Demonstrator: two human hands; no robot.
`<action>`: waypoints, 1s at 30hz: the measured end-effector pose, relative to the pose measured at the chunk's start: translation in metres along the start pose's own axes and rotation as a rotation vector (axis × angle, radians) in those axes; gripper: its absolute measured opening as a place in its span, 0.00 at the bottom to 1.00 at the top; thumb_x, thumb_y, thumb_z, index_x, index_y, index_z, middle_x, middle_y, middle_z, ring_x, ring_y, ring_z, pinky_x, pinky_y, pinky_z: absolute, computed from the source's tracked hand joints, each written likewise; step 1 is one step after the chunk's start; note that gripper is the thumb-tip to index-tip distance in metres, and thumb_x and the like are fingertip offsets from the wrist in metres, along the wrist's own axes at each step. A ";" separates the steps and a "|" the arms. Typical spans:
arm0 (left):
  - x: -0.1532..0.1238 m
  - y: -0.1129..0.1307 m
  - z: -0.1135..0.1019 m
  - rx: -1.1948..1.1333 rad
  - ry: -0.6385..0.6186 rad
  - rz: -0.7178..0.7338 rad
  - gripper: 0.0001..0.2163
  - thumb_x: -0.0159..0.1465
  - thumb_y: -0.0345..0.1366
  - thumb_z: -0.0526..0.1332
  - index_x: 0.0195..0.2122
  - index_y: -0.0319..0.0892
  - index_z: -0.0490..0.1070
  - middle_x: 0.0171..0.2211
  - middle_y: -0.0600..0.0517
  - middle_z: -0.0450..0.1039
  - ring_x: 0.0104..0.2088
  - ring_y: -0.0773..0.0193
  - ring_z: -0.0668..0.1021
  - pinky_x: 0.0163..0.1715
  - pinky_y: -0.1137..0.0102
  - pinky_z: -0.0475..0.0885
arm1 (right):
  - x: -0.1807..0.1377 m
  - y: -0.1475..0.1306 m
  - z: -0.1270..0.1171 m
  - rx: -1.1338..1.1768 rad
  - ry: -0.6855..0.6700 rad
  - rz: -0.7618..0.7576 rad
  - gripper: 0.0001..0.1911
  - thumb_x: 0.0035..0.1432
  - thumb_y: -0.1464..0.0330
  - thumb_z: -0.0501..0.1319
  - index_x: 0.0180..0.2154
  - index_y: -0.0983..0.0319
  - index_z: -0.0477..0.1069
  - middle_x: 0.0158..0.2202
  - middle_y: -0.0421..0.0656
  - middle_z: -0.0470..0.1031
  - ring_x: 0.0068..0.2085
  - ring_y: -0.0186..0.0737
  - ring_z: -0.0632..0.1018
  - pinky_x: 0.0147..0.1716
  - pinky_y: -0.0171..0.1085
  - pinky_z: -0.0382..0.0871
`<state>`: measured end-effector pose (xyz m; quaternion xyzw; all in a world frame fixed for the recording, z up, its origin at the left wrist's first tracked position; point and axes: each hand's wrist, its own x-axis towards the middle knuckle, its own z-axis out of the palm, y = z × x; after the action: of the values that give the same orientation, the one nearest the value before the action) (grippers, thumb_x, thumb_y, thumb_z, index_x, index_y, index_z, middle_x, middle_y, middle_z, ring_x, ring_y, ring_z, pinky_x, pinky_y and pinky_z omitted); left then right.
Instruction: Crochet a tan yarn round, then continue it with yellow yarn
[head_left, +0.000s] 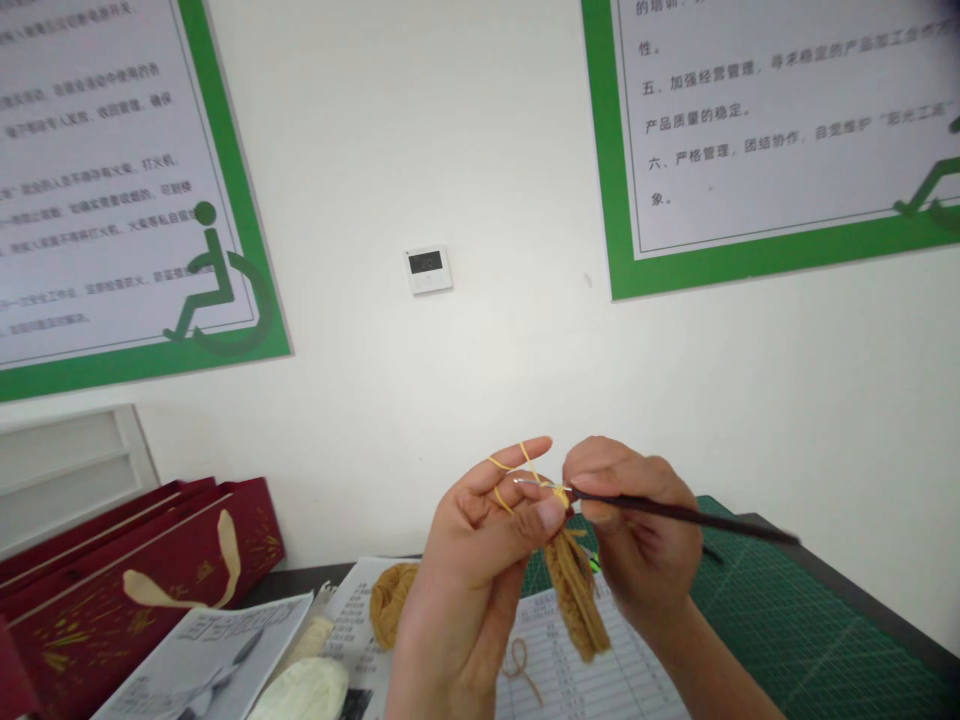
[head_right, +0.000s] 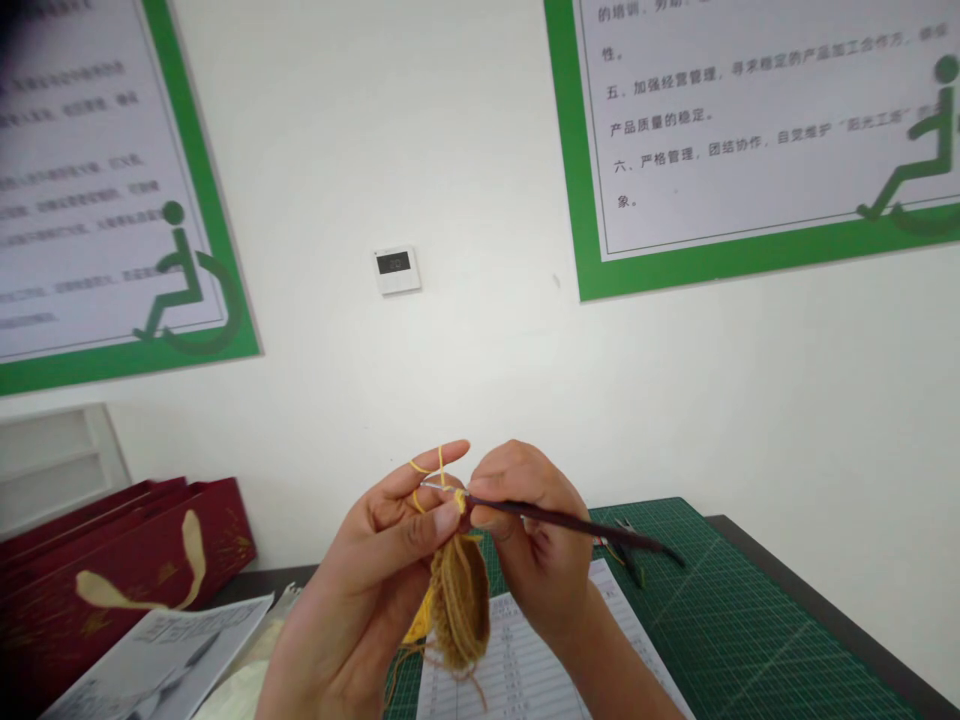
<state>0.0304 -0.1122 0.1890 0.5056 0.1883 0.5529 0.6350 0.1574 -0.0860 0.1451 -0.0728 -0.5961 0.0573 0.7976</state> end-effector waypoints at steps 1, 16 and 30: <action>0.001 0.001 -0.002 0.003 0.001 0.000 0.23 0.48 0.28 0.72 0.47 0.39 0.75 0.28 0.52 0.74 0.31 0.66 0.77 0.38 0.70 0.71 | 0.002 -0.002 0.004 0.078 0.024 0.069 0.03 0.61 0.68 0.60 0.37 0.54 0.72 0.27 0.41 0.73 0.30 0.41 0.74 0.30 0.42 0.67; 0.006 -0.002 -0.003 0.183 0.122 0.258 0.13 0.48 0.29 0.72 0.36 0.40 0.79 0.29 0.50 0.77 0.31 0.63 0.77 0.33 0.69 0.73 | 0.016 -0.007 0.012 0.357 -0.052 0.544 0.07 0.57 0.65 0.64 0.31 0.59 0.68 0.32 0.40 0.72 0.35 0.35 0.73 0.37 0.36 0.67; 0.004 -0.002 -0.003 0.201 0.122 0.194 0.14 0.49 0.28 0.71 0.38 0.41 0.79 0.30 0.50 0.77 0.32 0.66 0.76 0.34 0.73 0.71 | 0.016 -0.006 0.004 0.292 -0.026 0.471 0.04 0.59 0.65 0.63 0.34 0.58 0.69 0.34 0.41 0.76 0.37 0.38 0.76 0.41 0.40 0.69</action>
<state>0.0302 -0.1069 0.1874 0.5480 0.2314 0.6198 0.5119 0.1585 -0.0884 0.1626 -0.0928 -0.5585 0.3273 0.7565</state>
